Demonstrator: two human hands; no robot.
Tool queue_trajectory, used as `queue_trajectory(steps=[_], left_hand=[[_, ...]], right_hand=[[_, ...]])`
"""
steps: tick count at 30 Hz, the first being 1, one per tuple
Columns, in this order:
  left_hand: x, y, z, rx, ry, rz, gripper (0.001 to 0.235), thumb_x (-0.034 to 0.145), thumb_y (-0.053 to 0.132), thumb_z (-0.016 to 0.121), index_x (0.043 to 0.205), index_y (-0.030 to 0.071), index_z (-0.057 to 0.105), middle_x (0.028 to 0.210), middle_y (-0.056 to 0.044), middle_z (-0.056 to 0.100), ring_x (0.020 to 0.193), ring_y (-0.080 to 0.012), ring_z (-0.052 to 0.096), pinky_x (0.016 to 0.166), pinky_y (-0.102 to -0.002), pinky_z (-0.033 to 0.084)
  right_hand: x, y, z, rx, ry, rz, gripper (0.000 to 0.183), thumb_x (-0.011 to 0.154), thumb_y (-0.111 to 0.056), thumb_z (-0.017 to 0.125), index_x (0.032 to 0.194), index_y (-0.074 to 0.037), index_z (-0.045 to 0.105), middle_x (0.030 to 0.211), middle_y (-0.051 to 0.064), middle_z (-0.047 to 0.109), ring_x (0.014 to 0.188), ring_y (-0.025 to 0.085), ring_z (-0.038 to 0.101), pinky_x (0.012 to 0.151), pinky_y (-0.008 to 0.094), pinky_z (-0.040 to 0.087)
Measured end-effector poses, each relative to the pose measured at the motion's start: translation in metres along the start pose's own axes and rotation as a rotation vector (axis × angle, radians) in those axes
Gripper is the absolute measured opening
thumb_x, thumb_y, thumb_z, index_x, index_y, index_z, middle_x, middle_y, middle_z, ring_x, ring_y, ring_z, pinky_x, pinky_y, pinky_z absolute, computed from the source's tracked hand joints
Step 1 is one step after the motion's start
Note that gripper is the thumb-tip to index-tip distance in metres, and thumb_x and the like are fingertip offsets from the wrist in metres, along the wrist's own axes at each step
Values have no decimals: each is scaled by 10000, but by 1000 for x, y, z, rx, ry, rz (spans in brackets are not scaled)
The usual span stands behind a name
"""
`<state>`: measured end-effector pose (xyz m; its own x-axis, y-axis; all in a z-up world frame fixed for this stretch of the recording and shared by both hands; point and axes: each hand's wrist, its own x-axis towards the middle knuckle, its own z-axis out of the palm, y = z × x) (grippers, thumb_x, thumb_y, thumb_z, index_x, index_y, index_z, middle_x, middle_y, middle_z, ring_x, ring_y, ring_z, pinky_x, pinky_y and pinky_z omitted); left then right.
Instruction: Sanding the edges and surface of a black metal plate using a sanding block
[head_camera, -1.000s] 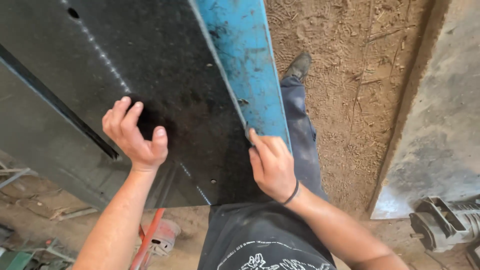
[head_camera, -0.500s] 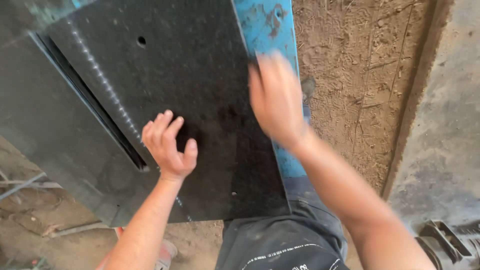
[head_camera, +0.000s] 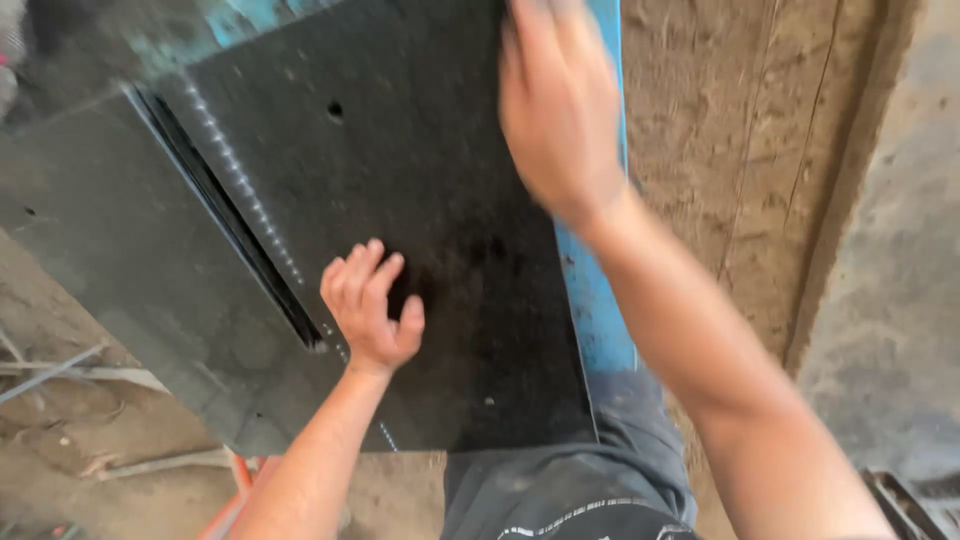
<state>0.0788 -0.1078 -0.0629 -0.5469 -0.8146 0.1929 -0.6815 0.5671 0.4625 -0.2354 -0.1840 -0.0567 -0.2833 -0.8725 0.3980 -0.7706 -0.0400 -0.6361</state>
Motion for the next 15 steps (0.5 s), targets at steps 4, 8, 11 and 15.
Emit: queue_trajectory(steps=[4, 8, 11, 15], left_hand=[[-3, 6, -6, 1, 18, 14, 473, 1017, 435, 483, 1243, 72, 687, 1390, -148, 617, 1306, -323, 567, 1151, -500, 365], [2, 5, 0, 11, -19, 0, 474, 1017, 436, 476, 1242, 76, 687, 1401, -144, 612, 1314, -331, 558, 1152, -512, 354], [-1, 4, 0, 24, -7, 1, 470, 1022, 445, 475, 1227, 81, 690, 1401, -128, 606, 1307, -320, 561, 1141, -496, 367], [-1, 3, 0, 32, 16, 14, 471, 999, 454, 485, 1212, 86, 685, 1392, -127, 610, 1292, -322, 567, 1137, -503, 368]], right_hand=[[-53, -25, -20, 4, -188, 212, 293, 1107, -79, 490, 1357, 54, 566, 1007, 211, 562, 918, 423, 570, 794, 493, 467], [27, 11, 22, 12, -37, 135, 260, 1083, -117, 479, 831, -62, 445, 706, 138, 411, 596, 396, 388, 566, 490, 248], [35, -5, 0, 123, -93, 194, 173, 1076, -141, 457, 974, -28, 538, 898, 200, 568, 775, 447, 483, 636, 488, 346], [-35, -30, -36, 91, -275, 270, 353, 1120, -114, 457, 1462, -44, 513, 1089, 214, 539, 1001, 436, 567, 841, 522, 475]])
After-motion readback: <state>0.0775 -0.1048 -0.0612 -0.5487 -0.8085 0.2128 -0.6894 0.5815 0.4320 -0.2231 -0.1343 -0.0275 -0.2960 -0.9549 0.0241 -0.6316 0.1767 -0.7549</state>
